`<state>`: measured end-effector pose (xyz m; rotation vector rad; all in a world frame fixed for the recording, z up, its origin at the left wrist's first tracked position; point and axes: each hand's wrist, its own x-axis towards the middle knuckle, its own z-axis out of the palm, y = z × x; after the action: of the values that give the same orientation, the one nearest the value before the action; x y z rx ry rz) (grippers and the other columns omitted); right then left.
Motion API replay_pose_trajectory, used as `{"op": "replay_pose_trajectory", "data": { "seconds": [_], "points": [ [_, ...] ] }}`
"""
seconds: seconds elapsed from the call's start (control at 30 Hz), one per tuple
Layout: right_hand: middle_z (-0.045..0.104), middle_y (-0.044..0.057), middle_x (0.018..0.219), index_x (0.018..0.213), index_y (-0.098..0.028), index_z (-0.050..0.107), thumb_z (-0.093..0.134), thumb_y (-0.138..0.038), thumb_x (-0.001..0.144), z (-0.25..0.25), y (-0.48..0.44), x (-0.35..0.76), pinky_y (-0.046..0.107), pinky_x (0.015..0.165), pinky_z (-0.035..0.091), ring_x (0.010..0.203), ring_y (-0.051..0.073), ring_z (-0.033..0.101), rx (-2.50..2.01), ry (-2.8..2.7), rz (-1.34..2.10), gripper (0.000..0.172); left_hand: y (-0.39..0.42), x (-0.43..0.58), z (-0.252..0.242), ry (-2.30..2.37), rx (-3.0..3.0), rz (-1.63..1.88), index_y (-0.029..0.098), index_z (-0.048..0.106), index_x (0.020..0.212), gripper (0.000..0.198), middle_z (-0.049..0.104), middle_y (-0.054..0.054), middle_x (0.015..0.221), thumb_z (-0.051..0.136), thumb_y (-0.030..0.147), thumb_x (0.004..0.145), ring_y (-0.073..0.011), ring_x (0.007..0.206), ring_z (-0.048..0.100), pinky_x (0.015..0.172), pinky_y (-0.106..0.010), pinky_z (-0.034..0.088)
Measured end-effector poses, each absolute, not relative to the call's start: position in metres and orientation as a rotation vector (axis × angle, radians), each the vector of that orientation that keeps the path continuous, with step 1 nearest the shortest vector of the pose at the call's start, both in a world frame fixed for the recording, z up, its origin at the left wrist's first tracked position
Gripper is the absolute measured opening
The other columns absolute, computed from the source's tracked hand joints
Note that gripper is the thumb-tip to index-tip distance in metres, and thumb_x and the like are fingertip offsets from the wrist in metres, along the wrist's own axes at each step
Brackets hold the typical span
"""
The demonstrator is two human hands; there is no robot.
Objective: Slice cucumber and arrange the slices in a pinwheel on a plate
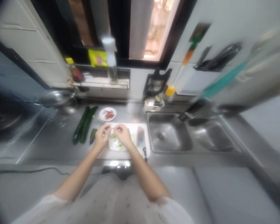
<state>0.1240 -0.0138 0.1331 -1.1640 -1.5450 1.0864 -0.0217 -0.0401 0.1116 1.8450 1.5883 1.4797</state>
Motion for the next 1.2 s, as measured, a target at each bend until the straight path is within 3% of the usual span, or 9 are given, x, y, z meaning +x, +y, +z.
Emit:
{"op": "replay_pose_trajectory", "data": {
  "seconds": [0.47, 0.93, 1.2],
  "points": [
    [0.066, 0.002, 0.078, 0.076, -0.018, 0.063, 0.058, -0.032, 0.076, 0.129, -0.015, 0.128, 0.027, 0.075, 0.045, 0.076, 0.015, 0.058, -1.162, -1.522, 1.078, 0.015, -0.042, -0.020, 0.120, 1.534, 1.608, 1.370, 0.017, 0.065, 0.078, 0.018, 0.066, -0.003, 0.082, 0.056, 0.032, 0.084, -0.0143, 0.077, 0.059, 0.060, -0.021, 0.042],
    [0.066, 0.001, 0.075, 0.073, -0.018, 0.063, 0.057, -0.029, 0.075, 0.124, -0.012, 0.125, 0.026, 0.071, 0.045, 0.073, 0.015, 0.060, -1.157, -1.606, 1.120, 0.012, -0.043, -0.025, 0.111, 1.553, 1.610, 1.366, 0.018, 0.066, 0.080, 0.019, 0.067, -0.004, 0.083, 0.056, 0.033, 0.084, -0.0147, 0.077, 0.061, 0.062, -0.022, 0.044],
    [0.067, 0.000, 0.074, 0.073, -0.018, 0.064, 0.056, -0.029, 0.076, 0.086, -0.004, 0.126, 0.025, 0.069, 0.046, 0.070, 0.014, 0.059, -1.259, -1.669, 1.113, 0.013, -0.041, -0.040, 0.084, 1.706, 1.504, 1.328, 0.018, 0.068, 0.091, 0.023, 0.070, -0.006, 0.090, 0.055, 0.036, 0.084, -0.0176, 0.083, 0.063, 0.071, -0.026, 0.047]
  ]
}}
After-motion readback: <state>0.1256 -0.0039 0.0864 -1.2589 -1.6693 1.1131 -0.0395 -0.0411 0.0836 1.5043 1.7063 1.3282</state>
